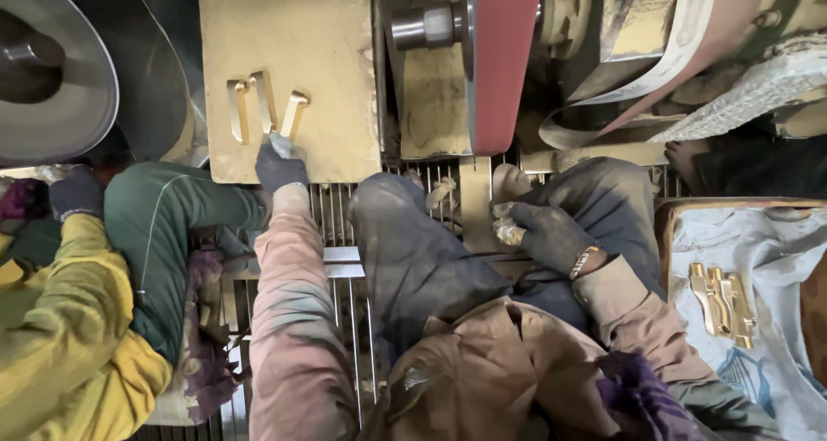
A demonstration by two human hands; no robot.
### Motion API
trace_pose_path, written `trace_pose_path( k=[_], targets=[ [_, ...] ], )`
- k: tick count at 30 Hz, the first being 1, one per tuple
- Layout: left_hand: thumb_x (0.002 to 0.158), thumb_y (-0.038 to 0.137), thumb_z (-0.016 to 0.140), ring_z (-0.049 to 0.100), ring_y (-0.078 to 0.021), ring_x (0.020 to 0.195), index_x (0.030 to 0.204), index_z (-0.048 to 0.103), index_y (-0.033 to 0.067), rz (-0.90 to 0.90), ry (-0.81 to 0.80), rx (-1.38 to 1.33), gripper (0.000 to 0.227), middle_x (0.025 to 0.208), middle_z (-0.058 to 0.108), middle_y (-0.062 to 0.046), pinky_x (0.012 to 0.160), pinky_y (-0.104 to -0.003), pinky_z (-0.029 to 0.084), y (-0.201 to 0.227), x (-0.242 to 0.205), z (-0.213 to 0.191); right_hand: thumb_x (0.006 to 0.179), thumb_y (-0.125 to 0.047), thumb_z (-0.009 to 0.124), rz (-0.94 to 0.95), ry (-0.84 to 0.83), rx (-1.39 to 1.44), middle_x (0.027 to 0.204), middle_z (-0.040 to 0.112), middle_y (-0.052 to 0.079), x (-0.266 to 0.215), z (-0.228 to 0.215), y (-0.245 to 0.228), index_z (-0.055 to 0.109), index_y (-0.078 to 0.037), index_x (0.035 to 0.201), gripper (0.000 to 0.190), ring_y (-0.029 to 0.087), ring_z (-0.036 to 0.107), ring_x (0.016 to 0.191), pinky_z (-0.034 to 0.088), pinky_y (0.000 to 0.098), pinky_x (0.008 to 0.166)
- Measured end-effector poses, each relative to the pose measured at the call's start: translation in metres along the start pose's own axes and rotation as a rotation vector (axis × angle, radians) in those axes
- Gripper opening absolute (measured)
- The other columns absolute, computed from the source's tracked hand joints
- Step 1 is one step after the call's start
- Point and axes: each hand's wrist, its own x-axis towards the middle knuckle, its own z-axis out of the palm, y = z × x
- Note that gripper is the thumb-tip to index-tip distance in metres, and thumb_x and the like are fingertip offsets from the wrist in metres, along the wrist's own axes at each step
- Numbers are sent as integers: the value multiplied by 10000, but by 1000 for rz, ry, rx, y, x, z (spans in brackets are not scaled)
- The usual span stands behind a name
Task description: The person sits on the floor and uses a belt sander to polish small brass-colored metal handles. They hold each handle with a cloth, press it against the moving belt, and wipe it before placing it on a nearby wooden board.
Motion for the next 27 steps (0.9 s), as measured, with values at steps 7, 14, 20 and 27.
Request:
trace_pose_path(
  k=[7, 14, 20, 27],
  targets=[
    [945, 88, 651, 738, -226, 888, 1144, 728, 39, -219, 101, -370, 219, 943, 758, -106, 809, -329, 573, 0, -9, 23, 899, -292, 680, 100, -44, 66, 1034, 724, 220, -2, -4, -7, 688, -31, 1099, 328, 401, 689, 995, 541, 451, 814],
    [806, 35, 681, 737, -223, 896, 1100, 715, 28, -143, 44, -412, 297, 944, 754, -121, 837, -320, 571, 21, -21, -30, 904, -314, 706, 77, -17, 19, 1050, 725, 209, -3, -1, 3, 691, -25, 1069, 333, 401, 682, 1011, 544, 448, 825],
    [786, 61, 737, 704, -385, 910, 1042, 763, 80, 253, -103, -78, 258, 949, 739, -184, 825, -468, 558, 52, -4, -114, 902, -316, 703, 6, -15, 59, 1114, 748, 164, -4, 3, 3, 706, -47, 1100, 334, 362, 707, 1031, 562, 418, 850],
    [981, 142, 735, 686, -402, 895, 1082, 755, 110, 456, -15, -22, 108, 949, 721, -163, 820, -504, 538, 82, 12, -88, 916, -312, 680, -93, 16, 28, 1089, 741, 177, -6, 3, 5, 702, -51, 1132, 339, 378, 701, 1010, 552, 444, 834]
  ],
)
